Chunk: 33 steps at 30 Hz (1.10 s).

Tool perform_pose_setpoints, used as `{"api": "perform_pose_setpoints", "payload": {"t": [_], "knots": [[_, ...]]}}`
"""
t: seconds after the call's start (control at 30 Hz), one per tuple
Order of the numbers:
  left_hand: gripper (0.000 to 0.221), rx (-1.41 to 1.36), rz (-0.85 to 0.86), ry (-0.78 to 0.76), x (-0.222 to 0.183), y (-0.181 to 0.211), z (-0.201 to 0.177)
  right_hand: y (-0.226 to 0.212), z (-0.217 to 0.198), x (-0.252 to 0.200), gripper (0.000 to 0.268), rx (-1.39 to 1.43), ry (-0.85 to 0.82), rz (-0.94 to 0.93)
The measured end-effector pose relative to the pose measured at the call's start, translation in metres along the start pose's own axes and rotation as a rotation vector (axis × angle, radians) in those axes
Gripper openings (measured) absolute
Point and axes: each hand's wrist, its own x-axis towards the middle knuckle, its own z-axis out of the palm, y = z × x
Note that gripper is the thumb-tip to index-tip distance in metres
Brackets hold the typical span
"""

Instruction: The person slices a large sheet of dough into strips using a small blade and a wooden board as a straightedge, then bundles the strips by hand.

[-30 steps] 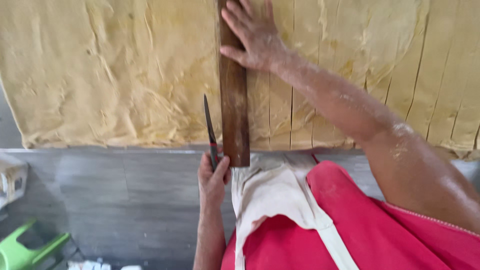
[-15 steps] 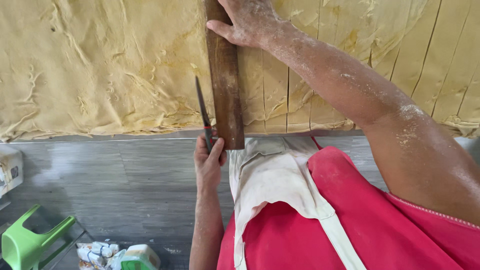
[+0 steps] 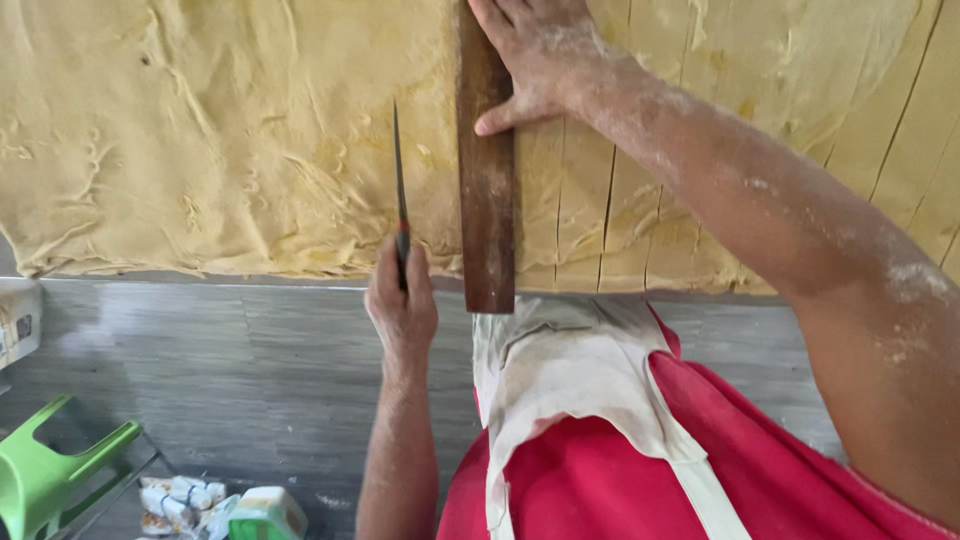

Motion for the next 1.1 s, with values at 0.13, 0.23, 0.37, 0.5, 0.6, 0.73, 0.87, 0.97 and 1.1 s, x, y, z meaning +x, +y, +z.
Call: {"api": "perform_pose_setpoints", "payload": {"t": [0.13,0.23,0.37,0.5,0.6,0.73,0.87,0.97,1.1], "knots": [[0.05,0.157,0.023,-0.125,0.109,0.039,0.02,-0.006,-0.009,0.008,0.147,-0.124,-0.108,0.053],[0.066,0.348,0.172,-0.112,0.201,0.067,0.065,-0.007,-0.017,0.009,0.147,-0.14,-0.177,0.053],[0.071,0.468,0.161,-0.083,0.283,0.091,0.117,-0.004,-0.014,-0.001,0.139,-0.09,-0.023,-0.015],[0.067,0.478,0.15,-0.113,0.327,0.099,0.143,-0.002,-0.011,-0.001,0.138,-0.053,-0.002,-0.005],[0.071,0.506,0.185,-0.117,0.345,0.101,0.155,-0.002,-0.01,-0.002,0.138,-0.008,0.017,-0.017],[0.062,0.532,0.216,-0.106,0.379,0.1,0.169,-0.001,-0.01,-0.004,0.138,0.077,0.071,-0.037],[0.029,0.581,0.37,-0.1,0.434,0.084,0.196,0.002,-0.007,-0.002,0.139,0.094,0.098,-0.064],[0.018,0.629,0.41,-0.138,0.447,0.074,0.201,0.002,-0.007,-0.002,0.139,0.083,0.075,-0.052],[0.061,0.564,0.34,-0.13,0.393,0.069,0.181,0.0,-0.004,-0.002,0.14,0.043,0.036,-0.045]]}}
